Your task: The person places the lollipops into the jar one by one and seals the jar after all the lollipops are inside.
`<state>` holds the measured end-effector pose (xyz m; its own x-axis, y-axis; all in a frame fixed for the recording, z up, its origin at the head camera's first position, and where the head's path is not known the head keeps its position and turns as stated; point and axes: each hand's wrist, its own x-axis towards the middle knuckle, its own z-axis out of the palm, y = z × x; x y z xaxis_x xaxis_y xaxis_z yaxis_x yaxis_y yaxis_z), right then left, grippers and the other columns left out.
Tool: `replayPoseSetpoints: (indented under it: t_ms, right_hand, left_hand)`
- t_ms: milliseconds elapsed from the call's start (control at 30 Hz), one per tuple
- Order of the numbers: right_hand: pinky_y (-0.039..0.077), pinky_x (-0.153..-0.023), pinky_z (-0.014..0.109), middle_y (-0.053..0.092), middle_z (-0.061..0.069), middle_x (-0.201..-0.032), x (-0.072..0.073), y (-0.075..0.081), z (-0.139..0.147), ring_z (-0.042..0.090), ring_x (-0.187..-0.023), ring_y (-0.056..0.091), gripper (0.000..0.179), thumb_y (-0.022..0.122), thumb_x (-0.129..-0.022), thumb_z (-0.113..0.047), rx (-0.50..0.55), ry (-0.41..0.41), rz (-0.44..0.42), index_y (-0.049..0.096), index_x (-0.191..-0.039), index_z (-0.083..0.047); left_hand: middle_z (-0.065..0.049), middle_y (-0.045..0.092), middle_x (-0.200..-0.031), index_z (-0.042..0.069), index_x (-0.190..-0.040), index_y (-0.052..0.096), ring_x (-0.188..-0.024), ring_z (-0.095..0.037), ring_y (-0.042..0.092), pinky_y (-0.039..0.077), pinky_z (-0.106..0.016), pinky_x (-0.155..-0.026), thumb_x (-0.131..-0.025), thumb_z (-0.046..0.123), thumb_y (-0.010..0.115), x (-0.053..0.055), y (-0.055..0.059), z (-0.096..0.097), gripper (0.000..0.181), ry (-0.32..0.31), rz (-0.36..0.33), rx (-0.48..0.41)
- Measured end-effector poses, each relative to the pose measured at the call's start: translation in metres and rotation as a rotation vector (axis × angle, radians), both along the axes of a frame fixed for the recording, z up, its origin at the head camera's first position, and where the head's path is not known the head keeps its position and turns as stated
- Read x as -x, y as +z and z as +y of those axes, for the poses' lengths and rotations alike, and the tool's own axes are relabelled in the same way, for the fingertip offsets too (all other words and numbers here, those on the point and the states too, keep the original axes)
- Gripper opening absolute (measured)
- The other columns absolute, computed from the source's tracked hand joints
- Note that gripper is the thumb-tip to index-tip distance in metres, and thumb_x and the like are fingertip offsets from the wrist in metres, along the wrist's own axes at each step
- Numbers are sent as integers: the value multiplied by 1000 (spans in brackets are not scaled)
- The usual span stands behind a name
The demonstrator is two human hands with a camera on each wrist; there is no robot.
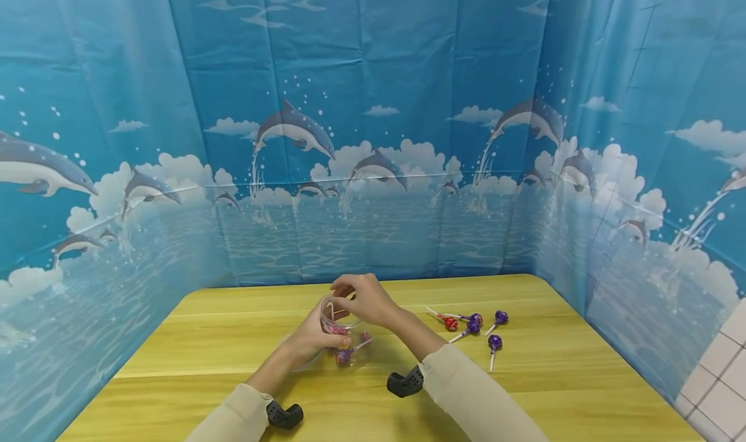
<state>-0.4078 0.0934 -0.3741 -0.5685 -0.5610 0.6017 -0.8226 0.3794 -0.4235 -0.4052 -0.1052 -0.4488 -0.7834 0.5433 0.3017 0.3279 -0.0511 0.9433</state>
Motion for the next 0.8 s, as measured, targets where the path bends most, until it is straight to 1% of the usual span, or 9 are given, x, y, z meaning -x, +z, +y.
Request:
replayPoseSetpoints:
  t_ms: [67, 167, 333, 500, 567, 667, 800]
  right_hand:
    - [59, -74, 29, 74, 1, -97, -3, 0, 6, 15, -88, 71, 18, 74, -97, -8, 9, 6, -6, 74, -114, -4]
    - [60, -73, 29, 74, 1, -97, -6, 0, 15, 15, -88, 71, 18, 74, -97, -8, 27, 4, -6, 74, -114, -3]
    - [60, -72, 35, 72, -1, -96, -9, -2, 38, 14, -87, 70, 16, 74, -97, -8, 58, -45, -4, 75, -113, -7]
    - [59, -72, 33, 71, -4, -95, -12, -6, 62, 12, -87, 68, 15, 75, -96, -8, 56, -109, -40, 75, -111, -11]
    - [59, -71, 32, 71, -5, -95, -14, -7, 72, 12, -86, 68, 15, 74, -97, -8, 49, -128, -55, 75, -111, -11]
    - [59, -71, 31, 71, -6, -95, -17, -8, 85, 13, -86, 68, 14, 74, -97, -8, 41, -150, -71, 75, -111, -10]
    - [59, -72, 31, 70, -7, -94, -25, -7, 102, 13, -86, 68, 14, 74, -97, -9, 30, -178, -82, 75, -111, -10]
  left_hand:
    - [-15, 39, -156, 14, -161, 24, -147, -46, 30, 40, -50, -113, -90, 9, 81, 0, 0, 1, 91, 7, -7, 8]
    - [-19, 40, -155, 13, -160, 26, -146, -46, 31, 42, -49, -111, -89, 5, 80, -1, 1, 1, 89, 18, -17, 6]
    - [-24, 42, -152, 11, -158, 28, -145, -48, 33, 48, -46, -106, -87, 0, 80, -1, 1, 3, 88, 31, -20, 1]
    - [-27, 41, -152, 11, -158, 29, -145, -48, 33, 47, -46, -107, -86, 1, 82, -1, 1, 4, 90, 37, -23, 2]
    - [-26, 41, -152, 10, -158, 28, -145, -49, 33, 46, -46, -108, -86, 0, 82, -1, 2, 4, 91, 35, -10, 6]
    - [-23, 44, -151, 9, -158, 28, -145, -49, 33, 46, -45, -108, -86, 0, 82, -1, 4, 3, 91, 36, 9, 16]
    - [-21, 45, -151, 9, -158, 28, -145, -48, 33, 47, -43, -107, -85, 3, 85, -2, 5, 2, 93, 38, 17, 29]
